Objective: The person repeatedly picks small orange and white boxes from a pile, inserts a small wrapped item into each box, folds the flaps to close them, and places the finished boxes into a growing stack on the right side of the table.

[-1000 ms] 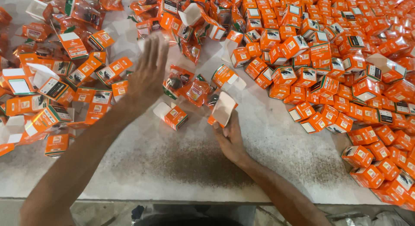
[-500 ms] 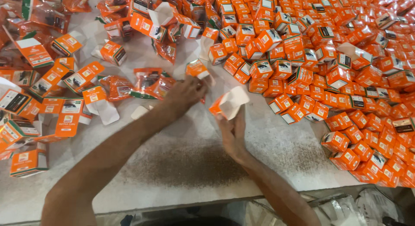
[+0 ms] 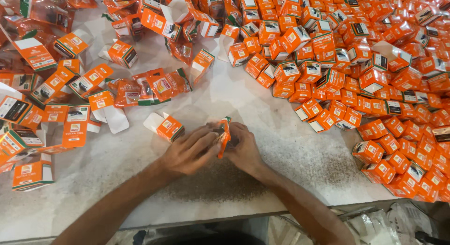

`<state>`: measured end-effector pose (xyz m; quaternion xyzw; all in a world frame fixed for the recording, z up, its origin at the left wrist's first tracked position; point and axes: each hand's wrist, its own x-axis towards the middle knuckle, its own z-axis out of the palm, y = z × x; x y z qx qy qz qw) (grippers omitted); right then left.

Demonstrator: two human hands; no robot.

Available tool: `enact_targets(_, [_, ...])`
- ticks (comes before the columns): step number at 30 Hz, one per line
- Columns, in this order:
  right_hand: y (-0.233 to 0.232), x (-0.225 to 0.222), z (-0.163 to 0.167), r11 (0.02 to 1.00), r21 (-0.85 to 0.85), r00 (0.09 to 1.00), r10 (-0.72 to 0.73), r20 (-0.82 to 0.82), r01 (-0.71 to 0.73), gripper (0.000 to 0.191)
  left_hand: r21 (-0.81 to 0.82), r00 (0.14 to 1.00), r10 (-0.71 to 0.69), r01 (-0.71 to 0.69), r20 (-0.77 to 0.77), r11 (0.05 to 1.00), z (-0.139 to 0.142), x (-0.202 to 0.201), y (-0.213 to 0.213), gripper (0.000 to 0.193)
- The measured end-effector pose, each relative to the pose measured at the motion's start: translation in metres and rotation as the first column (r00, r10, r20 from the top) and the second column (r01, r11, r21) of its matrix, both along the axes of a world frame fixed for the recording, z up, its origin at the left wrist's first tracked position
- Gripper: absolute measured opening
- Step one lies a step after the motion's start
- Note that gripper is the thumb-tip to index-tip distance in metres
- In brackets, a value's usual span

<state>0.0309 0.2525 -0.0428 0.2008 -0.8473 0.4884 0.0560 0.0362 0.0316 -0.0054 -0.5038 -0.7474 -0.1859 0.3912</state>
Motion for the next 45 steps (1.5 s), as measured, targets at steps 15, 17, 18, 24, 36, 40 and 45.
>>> enact_targets(15, [-0.004,0.007,0.013,1.000,0.012,1.000,0.005,-0.011,-0.004,0.063,0.075,0.532,0.208,-0.462,0.821,0.884,0.000,-0.001,0.035,0.029])
enact_targets(17, [-0.004,0.006,0.015,1.000,0.019,0.998,0.013,-0.054,-0.012,0.063,0.113,0.335,0.088,-0.537,0.938,0.836,-0.004,-0.005,0.034,0.053])
enact_targets(18, [-0.005,0.006,0.015,0.999,0.023,0.996,0.025,-0.089,-0.023,0.063,0.117,0.225,0.020,-0.575,0.974,0.810,-0.008,-0.006,0.032,0.066])
enact_targets(24, [-0.007,0.009,0.015,1.000,0.031,0.997,0.004,-0.075,-0.001,0.062,0.285,0.053,-0.288,-0.401,0.956,0.871,-0.042,-0.034,0.022,0.029])
enact_targets(36, [-0.007,0.016,0.003,0.995,0.091,0.987,0.059,-0.147,-0.046,0.069,0.262,-0.078,-0.298,-0.305,0.951,0.916,-0.052,-0.040,0.009,0.030])
enact_targets(40, [-0.009,0.015,0.004,0.984,0.174,0.990,0.065,-0.129,-0.042,0.071,0.544,-0.339,-0.590,-0.227,0.733,0.808,-0.042,-0.053,-0.013,0.031])
enact_targets(45, [-0.009,0.015,0.005,0.987,0.156,0.974,0.080,-0.211,-0.048,0.064,0.437,-0.228,-0.487,-0.239,0.843,0.867,-0.041,-0.053,-0.004,0.025])
